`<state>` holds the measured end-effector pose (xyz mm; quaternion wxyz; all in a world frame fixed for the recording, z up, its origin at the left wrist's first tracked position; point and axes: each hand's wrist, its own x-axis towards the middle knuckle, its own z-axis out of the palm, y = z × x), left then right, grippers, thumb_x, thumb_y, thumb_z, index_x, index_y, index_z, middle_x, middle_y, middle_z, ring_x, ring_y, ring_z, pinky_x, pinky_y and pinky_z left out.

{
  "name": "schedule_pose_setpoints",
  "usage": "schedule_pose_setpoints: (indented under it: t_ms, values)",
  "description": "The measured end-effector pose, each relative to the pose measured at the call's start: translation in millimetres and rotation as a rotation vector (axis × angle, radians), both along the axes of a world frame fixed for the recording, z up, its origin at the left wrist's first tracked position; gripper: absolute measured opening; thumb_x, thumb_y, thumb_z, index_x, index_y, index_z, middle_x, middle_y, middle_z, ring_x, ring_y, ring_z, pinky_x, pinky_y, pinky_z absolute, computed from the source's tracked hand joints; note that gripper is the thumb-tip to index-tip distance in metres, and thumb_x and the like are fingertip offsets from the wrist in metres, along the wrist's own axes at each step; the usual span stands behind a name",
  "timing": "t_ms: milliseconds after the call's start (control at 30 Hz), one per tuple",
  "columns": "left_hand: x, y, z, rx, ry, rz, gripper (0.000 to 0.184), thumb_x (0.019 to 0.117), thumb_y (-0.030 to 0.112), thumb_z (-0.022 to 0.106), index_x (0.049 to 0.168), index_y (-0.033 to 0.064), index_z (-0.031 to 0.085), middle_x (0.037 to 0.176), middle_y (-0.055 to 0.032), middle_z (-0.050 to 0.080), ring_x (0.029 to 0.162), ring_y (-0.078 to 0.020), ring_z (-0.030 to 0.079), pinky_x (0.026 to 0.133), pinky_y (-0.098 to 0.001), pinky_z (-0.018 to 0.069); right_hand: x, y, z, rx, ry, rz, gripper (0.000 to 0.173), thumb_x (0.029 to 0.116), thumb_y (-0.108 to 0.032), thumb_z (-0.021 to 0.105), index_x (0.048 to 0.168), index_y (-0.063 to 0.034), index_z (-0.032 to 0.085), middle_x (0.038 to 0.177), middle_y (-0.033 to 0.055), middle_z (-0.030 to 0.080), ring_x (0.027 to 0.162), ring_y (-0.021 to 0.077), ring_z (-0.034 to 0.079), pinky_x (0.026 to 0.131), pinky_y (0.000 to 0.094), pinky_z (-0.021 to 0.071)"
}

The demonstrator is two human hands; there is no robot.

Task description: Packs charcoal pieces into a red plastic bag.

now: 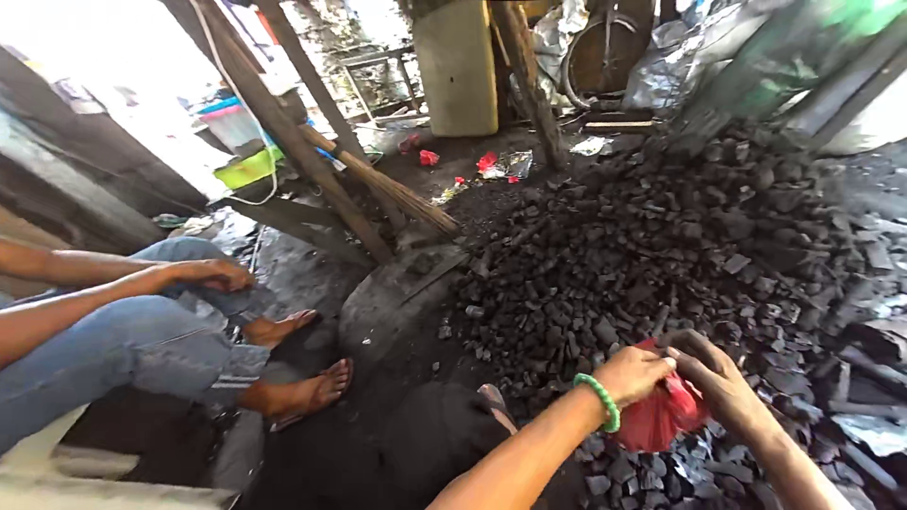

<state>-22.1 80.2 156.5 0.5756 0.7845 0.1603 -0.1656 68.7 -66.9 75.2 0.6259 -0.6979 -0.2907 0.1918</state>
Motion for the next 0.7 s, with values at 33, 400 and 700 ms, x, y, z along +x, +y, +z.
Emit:
schedule_pose_setpoints:
  t_ms: [33, 400, 700]
  values:
    - [-2, -3, -4, -0.161, 0.002, 0.116, 0.033, 0.1101, 0.026, 0.046, 0.110, -0.0014, 0.065, 0.089, -0.0063, 0.055, 0.073, -0.0102, 0.050, 0.068, -0.0259, 0.0437, -8, 5, 2, 0.006, -0.047, -0.078, 0.030, 0.0988, -0.026, 0.050, 0.114, -0.0049, 0.065, 0.093, -0.0010, 0.068, 0.081, 0.0054, 0.066, 0.073, 0.0271, 0.0573]
    - [-17, 7, 17, -0.604, -0.043, 0.398, 0.058, 0.1128, 0.041, 0.023, 0.090, 0.0037, 0.062, 0.071, -0.0012, 0.061, 0.059, -0.0072, 0.058, 0.060, -0.0208, 0.0513, -36, -1, -7, 0.214, -0.545, -0.275, 0.079, 0.0719, -0.079, 0.069, 0.096, -0.0039, 0.066, 0.100, 0.0025, 0.060, 0.096, -0.0012, 0.057, 0.084, 0.0165, 0.0496]
    - [-38, 17, 62, -0.146, -0.058, -0.223, 0.064, 0.1105, 0.046, 0.015, 0.099, 0.0075, 0.065, 0.077, 0.0064, 0.057, 0.061, 0.0005, 0.050, 0.059, -0.0178, 0.0447, -30, -4, 49, 0.321, -0.999, -0.124, 0.036, 0.1003, -0.022, 0.060, 0.068, -0.0092, 0.051, 0.069, 0.0038, 0.051, 0.072, 0.0118, 0.054, 0.076, 0.0241, 0.0463]
